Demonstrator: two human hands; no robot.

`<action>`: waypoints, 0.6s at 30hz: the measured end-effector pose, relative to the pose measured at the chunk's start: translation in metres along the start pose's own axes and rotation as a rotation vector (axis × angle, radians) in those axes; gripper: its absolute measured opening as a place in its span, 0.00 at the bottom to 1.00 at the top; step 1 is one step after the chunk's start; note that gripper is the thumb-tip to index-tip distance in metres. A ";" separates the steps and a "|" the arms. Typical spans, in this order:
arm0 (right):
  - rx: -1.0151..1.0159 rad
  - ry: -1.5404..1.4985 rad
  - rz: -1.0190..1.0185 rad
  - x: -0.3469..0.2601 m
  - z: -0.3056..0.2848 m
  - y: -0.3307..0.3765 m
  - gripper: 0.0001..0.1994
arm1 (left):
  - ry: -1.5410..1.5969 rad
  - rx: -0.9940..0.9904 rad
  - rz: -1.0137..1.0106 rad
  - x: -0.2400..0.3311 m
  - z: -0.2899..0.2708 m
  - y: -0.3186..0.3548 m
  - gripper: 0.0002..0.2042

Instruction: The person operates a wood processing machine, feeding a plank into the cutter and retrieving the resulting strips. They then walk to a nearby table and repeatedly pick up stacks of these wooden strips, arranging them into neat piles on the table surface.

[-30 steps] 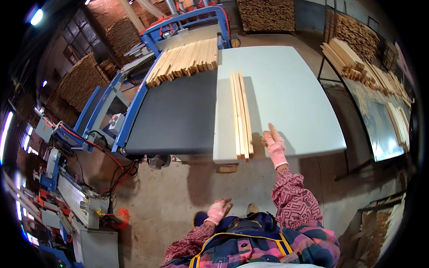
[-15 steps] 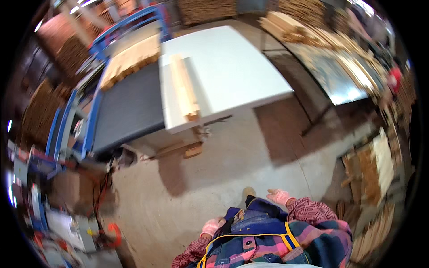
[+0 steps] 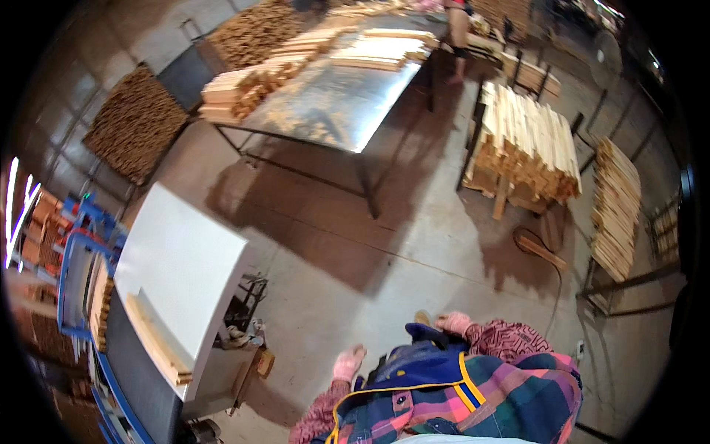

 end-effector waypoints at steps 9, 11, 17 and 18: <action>0.445 -0.174 0.303 0.081 -0.213 -0.046 0.27 | 0.113 -0.304 0.122 0.210 -0.071 -0.237 0.23; 0.437 -0.173 0.303 0.085 -0.228 -0.080 0.27 | -0.037 -0.375 0.194 0.202 -0.080 -0.278 0.22; 0.229 0.097 0.112 -0.008 -0.258 -0.150 0.27 | -0.217 -0.344 0.529 0.154 -0.113 -0.435 0.16; 0.130 -0.358 0.279 0.002 -0.261 -0.170 0.27 | -0.159 -0.329 0.403 0.175 -0.139 -0.467 0.17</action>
Point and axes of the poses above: each hand's wrist, its own y-axis away from the middle knuckle, its own z-axis out of the palm, x = y × z, the point moved 8 cm from there along -y, towards the middle knuckle, and after that the axes turned 13 degrees about z, right-handed, at the moved point
